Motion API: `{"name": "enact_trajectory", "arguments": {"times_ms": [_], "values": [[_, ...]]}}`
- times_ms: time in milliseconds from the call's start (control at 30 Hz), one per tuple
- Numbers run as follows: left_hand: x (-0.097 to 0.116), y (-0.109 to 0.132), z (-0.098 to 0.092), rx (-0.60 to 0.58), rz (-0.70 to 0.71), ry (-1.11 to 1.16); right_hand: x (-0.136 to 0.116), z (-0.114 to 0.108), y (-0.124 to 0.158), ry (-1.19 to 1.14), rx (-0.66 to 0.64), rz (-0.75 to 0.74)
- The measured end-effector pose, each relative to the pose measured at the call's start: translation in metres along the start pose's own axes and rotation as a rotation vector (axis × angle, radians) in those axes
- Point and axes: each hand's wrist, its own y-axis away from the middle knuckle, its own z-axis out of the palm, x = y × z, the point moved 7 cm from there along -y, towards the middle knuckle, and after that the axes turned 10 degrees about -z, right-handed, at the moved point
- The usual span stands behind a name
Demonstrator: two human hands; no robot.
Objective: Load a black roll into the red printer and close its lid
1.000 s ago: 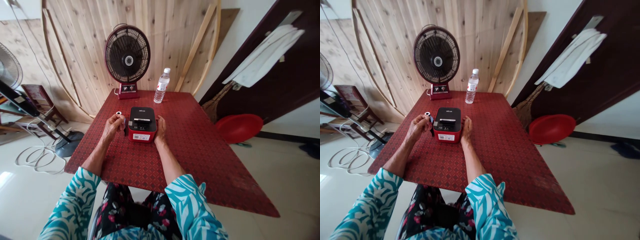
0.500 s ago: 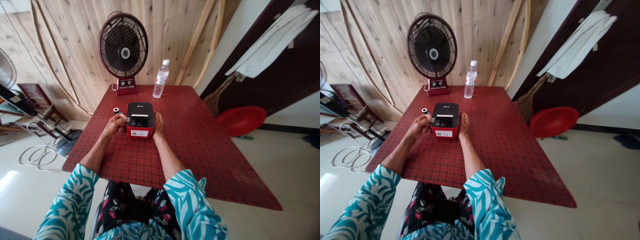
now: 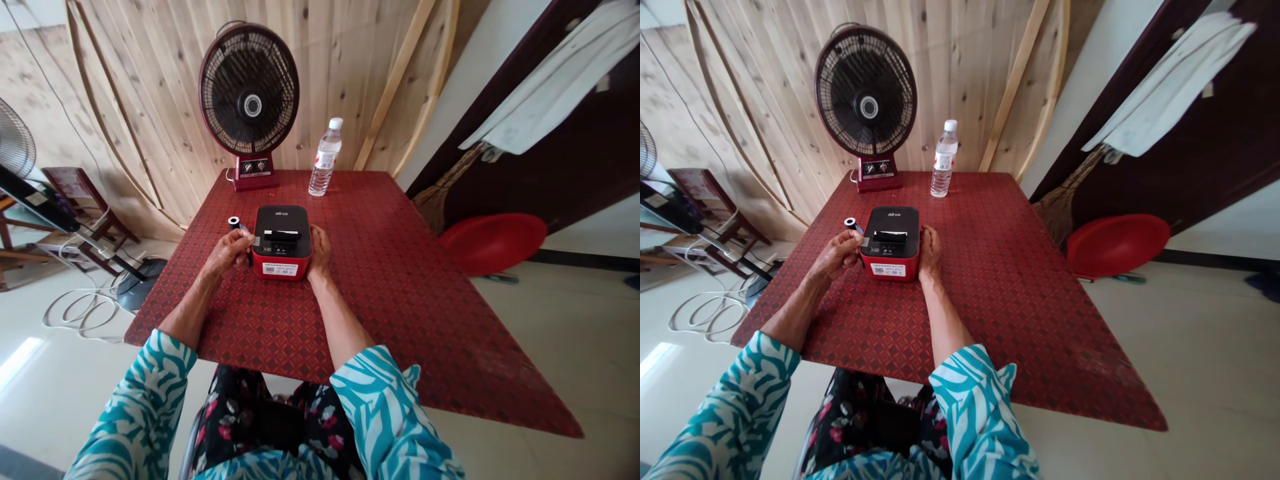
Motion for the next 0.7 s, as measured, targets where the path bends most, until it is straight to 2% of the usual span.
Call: {"name": "enact_trajectory", "arguments": {"times_ms": [533, 700], "values": [[-0.005, -0.001, -0.001, 0.000, -0.038, 0.029, 0.011, 0.000, -0.001, -0.043, -0.011, 0.006], [-0.004, 0.000, 0.001, -0.018, -0.034, 0.051, 0.007, -0.001, -0.001, -0.023, -0.005, -0.007]]}}
